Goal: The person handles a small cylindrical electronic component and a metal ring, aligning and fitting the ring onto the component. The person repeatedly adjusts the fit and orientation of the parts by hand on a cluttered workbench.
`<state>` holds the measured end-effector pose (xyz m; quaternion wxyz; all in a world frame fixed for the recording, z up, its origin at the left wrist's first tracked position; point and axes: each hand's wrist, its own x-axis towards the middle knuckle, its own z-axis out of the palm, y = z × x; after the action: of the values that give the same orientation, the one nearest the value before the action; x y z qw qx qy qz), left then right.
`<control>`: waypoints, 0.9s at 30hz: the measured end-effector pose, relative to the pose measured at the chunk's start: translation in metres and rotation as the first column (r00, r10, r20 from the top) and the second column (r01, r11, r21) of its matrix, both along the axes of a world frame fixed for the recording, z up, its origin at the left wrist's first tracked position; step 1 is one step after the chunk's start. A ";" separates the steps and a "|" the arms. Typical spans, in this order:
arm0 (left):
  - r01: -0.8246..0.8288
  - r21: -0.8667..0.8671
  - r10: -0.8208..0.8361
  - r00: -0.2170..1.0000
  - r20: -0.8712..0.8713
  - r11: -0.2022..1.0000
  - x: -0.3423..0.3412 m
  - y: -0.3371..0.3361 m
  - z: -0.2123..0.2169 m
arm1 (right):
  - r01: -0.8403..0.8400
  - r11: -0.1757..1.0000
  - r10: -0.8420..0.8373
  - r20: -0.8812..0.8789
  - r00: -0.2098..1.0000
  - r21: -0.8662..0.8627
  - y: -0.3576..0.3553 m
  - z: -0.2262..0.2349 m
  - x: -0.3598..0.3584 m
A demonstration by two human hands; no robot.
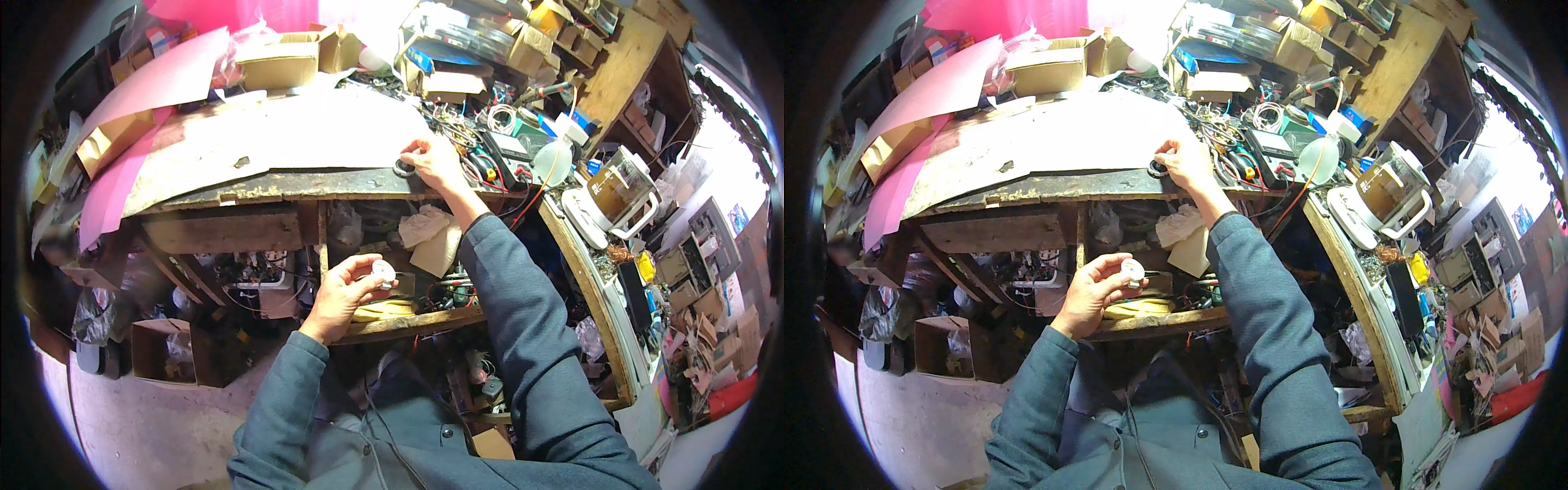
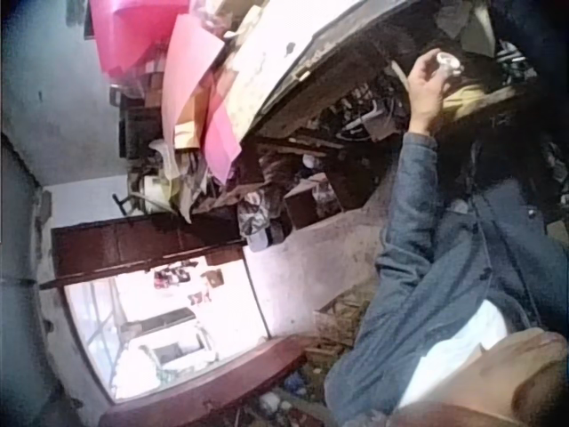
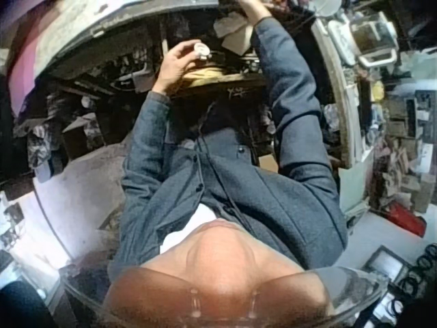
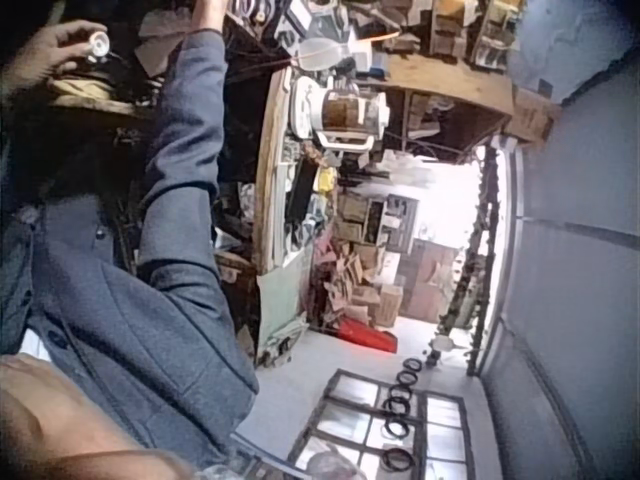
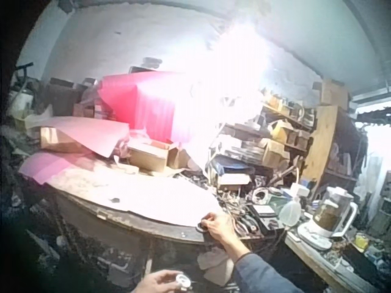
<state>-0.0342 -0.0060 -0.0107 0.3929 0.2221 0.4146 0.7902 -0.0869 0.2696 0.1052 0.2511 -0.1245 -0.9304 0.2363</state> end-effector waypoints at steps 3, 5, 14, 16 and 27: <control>0.001 0.008 -0.001 1.000 0.006 1.000 0.001 0.000 0.002 | -0.007 0.997 0.007 0.000 1.000 -0.071 0.001 -0.002 -0.001; 0.007 0.012 -0.007 1.000 0.010 1.000 0.001 0.001 0.002 | -0.013 0.998 0.011 -0.026 1.000 -0.068 0.011 -0.005 -0.004; -0.006 0.020 0.006 1.000 0.021 1.000 0.000 0.000 0.002 | -0.060 0.997 0.055 0.076 0.996 0.057 0.002 0.010 0.011; 0.000 0.020 -0.001 1.000 0.025 1.000 0.000 0.000 0.002 | -0.086 0.995 0.081 0.083 0.993 0.058 0.000 0.005 0.012; 0.011 0.007 -0.011 1.000 0.025 1.000 0.000 -0.001 0.005 | -0.197 0.885 0.195 0.050 0.980 0.421 0.000 0.006 0.014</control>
<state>-0.0340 -0.0067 -0.0060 0.4018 0.2158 0.4055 0.7922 -0.0725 0.2699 0.1113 0.2442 0.0268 -0.9679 0.0524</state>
